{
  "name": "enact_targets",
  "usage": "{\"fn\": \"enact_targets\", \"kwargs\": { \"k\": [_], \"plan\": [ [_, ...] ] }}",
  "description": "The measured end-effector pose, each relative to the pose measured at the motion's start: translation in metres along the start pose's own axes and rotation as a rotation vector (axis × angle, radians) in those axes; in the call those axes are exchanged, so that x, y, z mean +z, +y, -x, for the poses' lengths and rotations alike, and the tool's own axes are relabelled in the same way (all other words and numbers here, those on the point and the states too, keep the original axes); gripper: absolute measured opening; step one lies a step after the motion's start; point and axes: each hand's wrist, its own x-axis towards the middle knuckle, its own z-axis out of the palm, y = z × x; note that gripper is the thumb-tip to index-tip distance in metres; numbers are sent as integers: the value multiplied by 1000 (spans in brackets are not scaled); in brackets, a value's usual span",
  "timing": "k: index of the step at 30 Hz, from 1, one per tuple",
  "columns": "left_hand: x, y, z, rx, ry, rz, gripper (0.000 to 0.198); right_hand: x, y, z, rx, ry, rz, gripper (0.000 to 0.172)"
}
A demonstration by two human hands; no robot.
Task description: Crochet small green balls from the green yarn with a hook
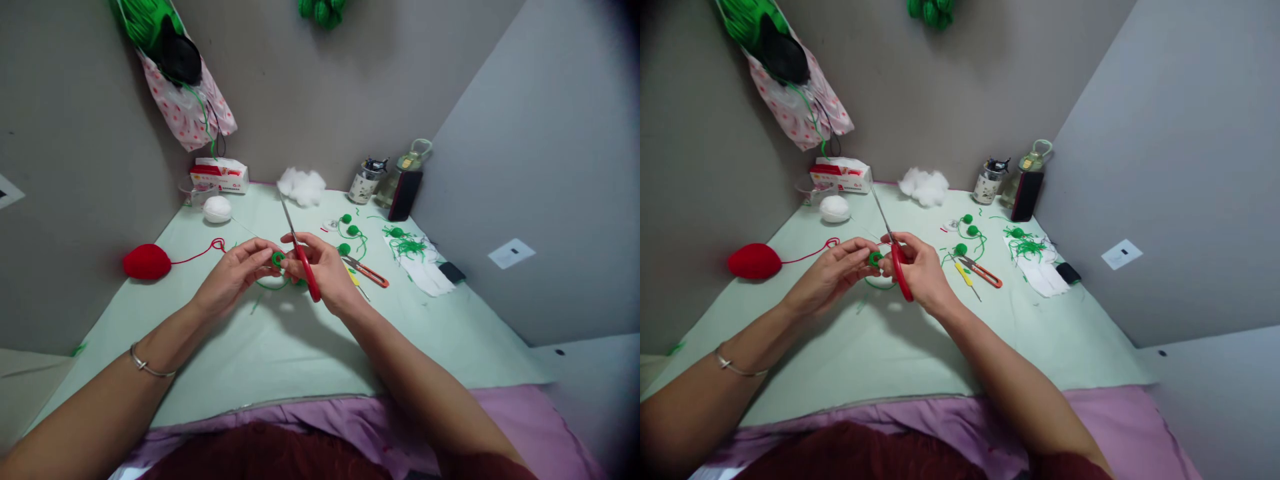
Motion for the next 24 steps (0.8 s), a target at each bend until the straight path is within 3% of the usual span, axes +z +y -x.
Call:
{"fn": "enact_targets", "kwargs": {
  "k": [9,17,24],
  "plan": [
    [-4,3,-1,-138,-99,-15,16,-8,4,5,36,-37,-71,46],
    [4,1,3,-110,-86,-18,11,-8,8,4,-104,38,-20,55],
    [4,0,2,-90,-82,-64,12,-9,7,8,-79,-1,-28,52]
  ]
}}
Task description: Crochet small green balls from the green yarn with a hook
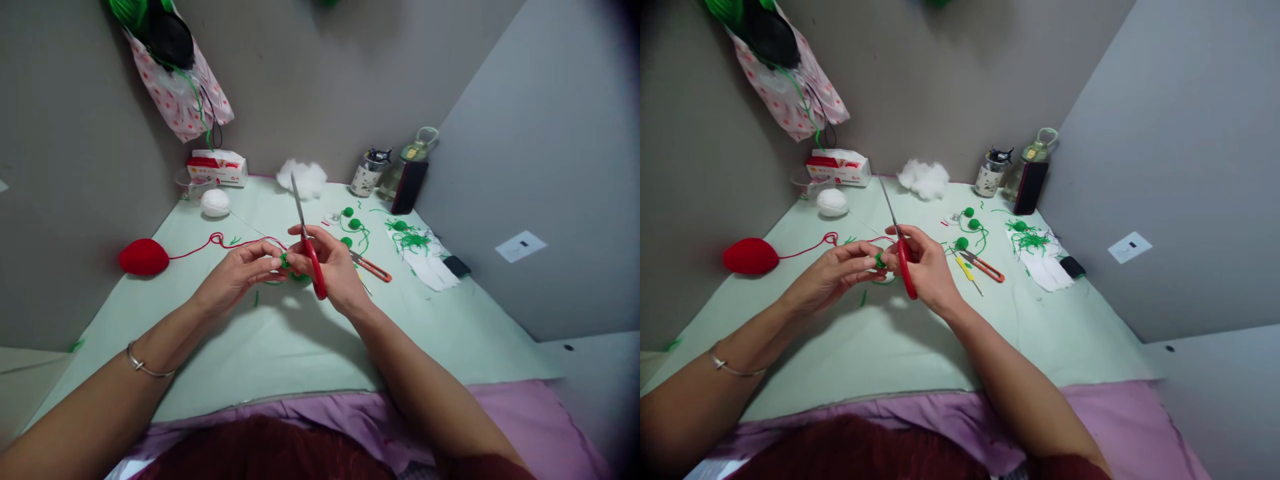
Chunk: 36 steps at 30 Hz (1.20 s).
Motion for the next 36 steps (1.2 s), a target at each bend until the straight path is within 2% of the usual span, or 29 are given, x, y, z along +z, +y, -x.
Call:
{"fn": "enact_targets", "kwargs": {
  "k": [12,17,21,25,31,36],
  "plan": [
    [3,-4,1,77,59,-84,11,2,1,0,-9,12,69,42],
    [3,-4,2,155,83,-122,10,1,7,-1,-6,60,30,50],
    [5,-4,3,109,59,-91,11,1,9,0,-91,110,95,49],
    [7,-4,2,70,25,-36,12,2,7,2,-126,100,144,45],
    [9,-1,2,38,68,6,18,1,4,4,-146,91,193,42],
    [8,2,5,68,123,26,17,-3,1,4,-164,98,209,43]
  ]
}}
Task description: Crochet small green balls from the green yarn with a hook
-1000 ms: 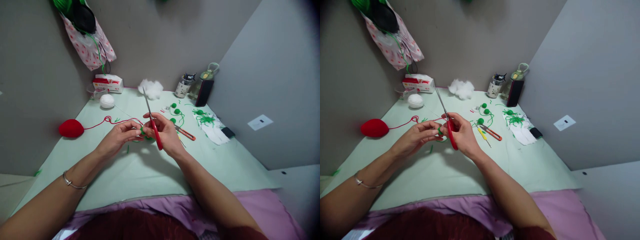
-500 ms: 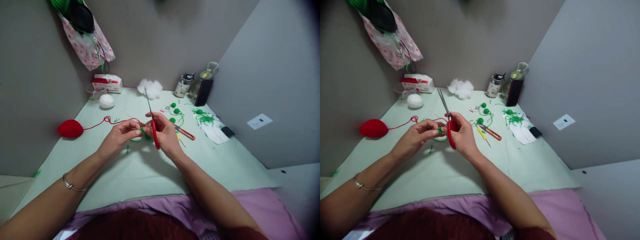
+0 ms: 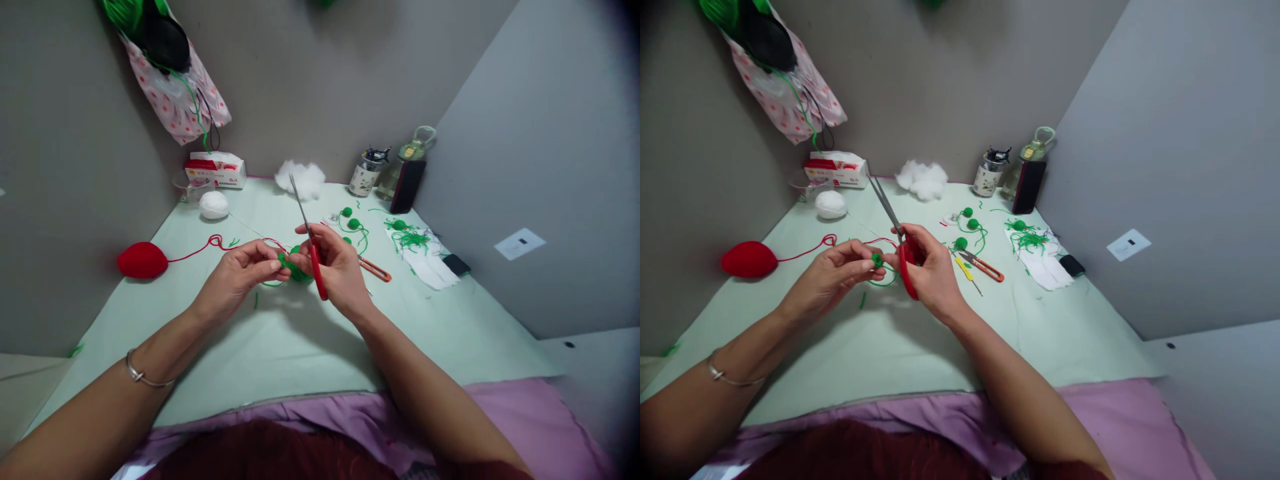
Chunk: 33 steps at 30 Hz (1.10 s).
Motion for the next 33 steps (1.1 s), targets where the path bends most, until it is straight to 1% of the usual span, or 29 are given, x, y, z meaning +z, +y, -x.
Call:
{"fn": "enact_targets", "kwargs": {
  "k": [2,7,11,15,21,27,33],
  "plan": [
    [0,0,1,6,5,-4,17,-2,-1,-1,6,-7,-22,45],
    [2,-1,2,5,-26,-28,16,-1,-4,-2,44,-54,-83,53],
    [3,0,3,7,-20,-49,16,-1,-4,-2,72,-92,-117,57],
    [3,2,3,4,-39,-57,15,-3,-2,-2,82,-110,-128,54],
    [2,3,3,-55,-121,-23,13,-6,1,-4,88,-164,-159,46],
    [-2,1,3,-78,-154,4,13,-9,2,-4,99,-198,-166,48],
    [2,6,5,-78,-177,7,12,-8,1,-4,83,-197,-176,47]
  ]
}}
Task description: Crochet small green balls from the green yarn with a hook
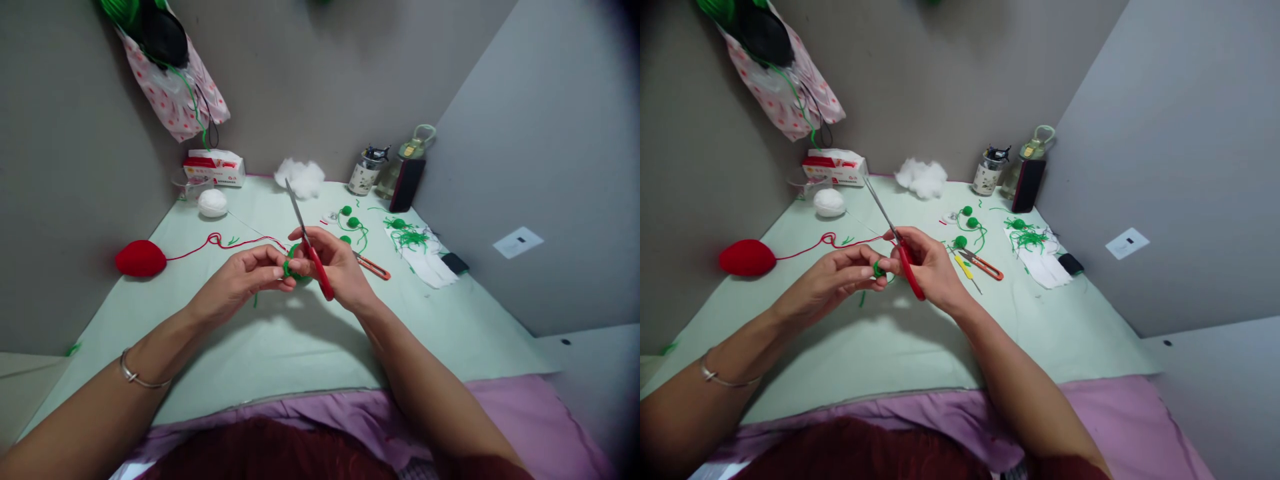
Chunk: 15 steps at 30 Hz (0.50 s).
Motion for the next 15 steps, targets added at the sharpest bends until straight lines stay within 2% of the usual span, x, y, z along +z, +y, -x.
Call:
{"fn": "enact_targets", "kwargs": {
  "k": [15],
  "plan": [
    [-2,1,1,-22,2,2,14,-5,4,0,-5,-106,-55,42]
  ]
}}
